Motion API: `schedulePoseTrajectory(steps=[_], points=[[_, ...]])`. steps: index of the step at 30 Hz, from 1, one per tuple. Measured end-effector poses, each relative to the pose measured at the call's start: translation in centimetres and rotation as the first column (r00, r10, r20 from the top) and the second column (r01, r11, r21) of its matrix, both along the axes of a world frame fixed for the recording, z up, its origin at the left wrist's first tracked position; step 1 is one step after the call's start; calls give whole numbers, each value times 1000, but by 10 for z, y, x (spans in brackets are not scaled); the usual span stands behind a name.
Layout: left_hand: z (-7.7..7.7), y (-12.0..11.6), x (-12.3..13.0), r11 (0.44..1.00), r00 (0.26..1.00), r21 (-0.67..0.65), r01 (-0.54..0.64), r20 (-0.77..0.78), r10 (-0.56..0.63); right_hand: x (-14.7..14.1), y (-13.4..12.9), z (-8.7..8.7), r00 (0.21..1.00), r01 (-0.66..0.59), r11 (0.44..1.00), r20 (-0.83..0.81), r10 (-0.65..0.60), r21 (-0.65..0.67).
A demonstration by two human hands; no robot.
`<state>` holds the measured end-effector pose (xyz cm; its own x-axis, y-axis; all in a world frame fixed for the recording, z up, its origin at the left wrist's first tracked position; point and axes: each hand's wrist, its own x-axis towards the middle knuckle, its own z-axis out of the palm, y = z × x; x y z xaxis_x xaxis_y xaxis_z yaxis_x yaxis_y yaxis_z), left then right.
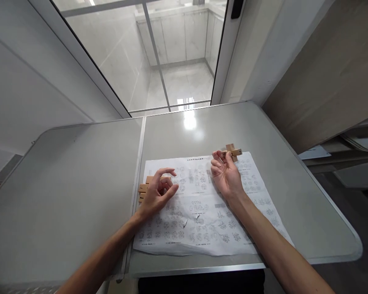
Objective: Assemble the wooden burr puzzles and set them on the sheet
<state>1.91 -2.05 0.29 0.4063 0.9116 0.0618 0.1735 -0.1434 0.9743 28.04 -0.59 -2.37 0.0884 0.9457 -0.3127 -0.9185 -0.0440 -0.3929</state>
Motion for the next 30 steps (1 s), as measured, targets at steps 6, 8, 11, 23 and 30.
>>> schedulePoseTrajectory(steps=[6,8,11,23,30], points=[[1,0,0,1000,1000,-6,2,-15,-3,-6,-1,10,996,58,995,-56,-63,-82],[1,0,0,1000,1000,-6,1,-16,-1,-8,-1,10,999,49,997,1,-49,-64],[1,0,0,1000,1000,6,4,-24,-4,-10,-3,9,995,1,1000,104,0,-17],[14,7,-15,894,968,426,142,-248,-35,-29,-13,10,740,-326,944,634,223,50],[4,9,-59,828,825,509,237,-555,105,-30,-19,10,566,-414,909,795,220,43]])
